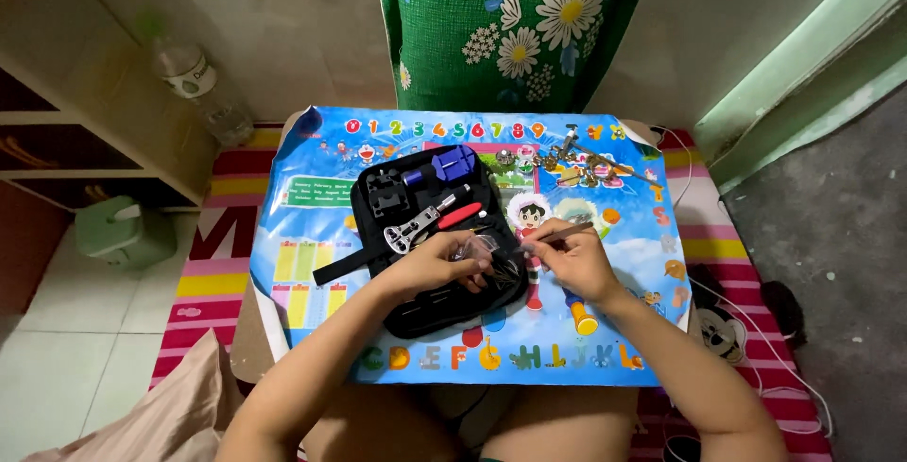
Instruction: The person sits with a small board on their lap and uses a watch repair kit to work on a watch band, pressing and adjusting band links with a metal pin tool while picking small parts from a plastic bag and the mat.
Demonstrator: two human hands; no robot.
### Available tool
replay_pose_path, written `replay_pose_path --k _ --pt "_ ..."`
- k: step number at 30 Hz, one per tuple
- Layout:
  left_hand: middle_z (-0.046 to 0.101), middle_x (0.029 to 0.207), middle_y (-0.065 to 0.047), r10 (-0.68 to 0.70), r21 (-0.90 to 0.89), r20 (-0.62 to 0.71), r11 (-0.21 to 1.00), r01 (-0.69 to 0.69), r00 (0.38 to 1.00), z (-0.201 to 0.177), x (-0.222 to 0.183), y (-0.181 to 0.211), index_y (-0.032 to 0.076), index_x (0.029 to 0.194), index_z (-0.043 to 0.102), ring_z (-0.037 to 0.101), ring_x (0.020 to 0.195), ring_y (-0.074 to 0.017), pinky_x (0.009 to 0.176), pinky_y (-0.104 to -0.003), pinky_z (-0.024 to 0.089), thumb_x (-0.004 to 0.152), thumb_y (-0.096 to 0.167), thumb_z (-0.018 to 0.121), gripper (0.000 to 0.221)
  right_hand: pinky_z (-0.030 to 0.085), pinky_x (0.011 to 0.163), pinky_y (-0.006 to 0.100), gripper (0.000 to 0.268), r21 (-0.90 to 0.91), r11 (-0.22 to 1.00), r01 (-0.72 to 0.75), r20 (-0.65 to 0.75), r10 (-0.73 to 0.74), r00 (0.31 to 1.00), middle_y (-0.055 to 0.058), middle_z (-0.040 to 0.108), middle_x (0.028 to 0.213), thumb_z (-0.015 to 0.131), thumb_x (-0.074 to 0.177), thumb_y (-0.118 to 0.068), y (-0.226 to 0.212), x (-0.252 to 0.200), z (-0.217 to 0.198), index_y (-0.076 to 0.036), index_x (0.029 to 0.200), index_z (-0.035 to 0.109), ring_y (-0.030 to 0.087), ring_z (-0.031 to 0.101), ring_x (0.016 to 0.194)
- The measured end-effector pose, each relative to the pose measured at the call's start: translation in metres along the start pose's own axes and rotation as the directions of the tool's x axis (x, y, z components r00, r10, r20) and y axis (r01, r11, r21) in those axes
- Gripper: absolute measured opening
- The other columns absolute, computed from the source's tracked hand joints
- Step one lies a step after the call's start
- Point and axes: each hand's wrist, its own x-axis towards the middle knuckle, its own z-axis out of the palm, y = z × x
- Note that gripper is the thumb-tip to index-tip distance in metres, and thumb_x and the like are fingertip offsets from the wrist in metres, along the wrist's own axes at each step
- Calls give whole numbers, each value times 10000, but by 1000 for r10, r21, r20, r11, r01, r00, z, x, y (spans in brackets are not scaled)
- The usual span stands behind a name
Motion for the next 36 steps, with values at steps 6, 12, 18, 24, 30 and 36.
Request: replay_pose_path --k 6,12,18,24,30,36 --pt "738 897 -250 -4 -52 -19 999 3 1000 0 2 -1 -65 1055 695 754 746 -278 698 -427 668 952 73 687 172 497 419 239 79 403 915 -33 -95 77 993 178 709 682 716 942 -14 20 5 1 56 906 711 134 575 453" --pt "740 902 -221 15 -11 -3 1000 -15 1000 1 2 -5 -64 1032 702 751 747 -262 689 -427 667 943 60 701 152 485 444 225 85 531 845 -70 -141 170 975 209 713 758 700 966 -15 23 0 0 53 920 677 150 620 549" --pt "735 952 -197 -2 58 41 998 0 999 -4 4 -8 -55 1085 695 749 773 -234 703 -385 667 933 56 717 189 488 420 238 73 551 833 -53 -136 153 979 239 712 769 695 957 10 37 -2 3 70 920 676 166 611 506" --pt "728 956 -183 11 90 54 996 -16 998 -4 4 -9 -64 1097 687 748 781 -217 709 -383 669 918 31 722 206 500 408 242 57 588 809 -19 -148 130 980 217 724 796 729 925 -4 35 -9 18 39 906 698 158 598 470" --pt "705 964 -178 5 100 63 995 -11 998 -2 2 -4 -81 1120 670 743 809 -214 724 -380 667 911 36 729 247 514 405 262 77 534 846 12 -131 68 989 210 729 796 745 905 -10 12 -7 28 56 927 713 173 625 459" --pt "709 930 -200 12 42 37 999 -14 999 0 -1 -3 -89 1117 675 749 794 -240 728 -394 667 910 22 722 239 516 447 270 152 510 860 -34 -150 128 980 164 676 785 630 1025 -106 16 -3 12 40 990 652 181 623 511"
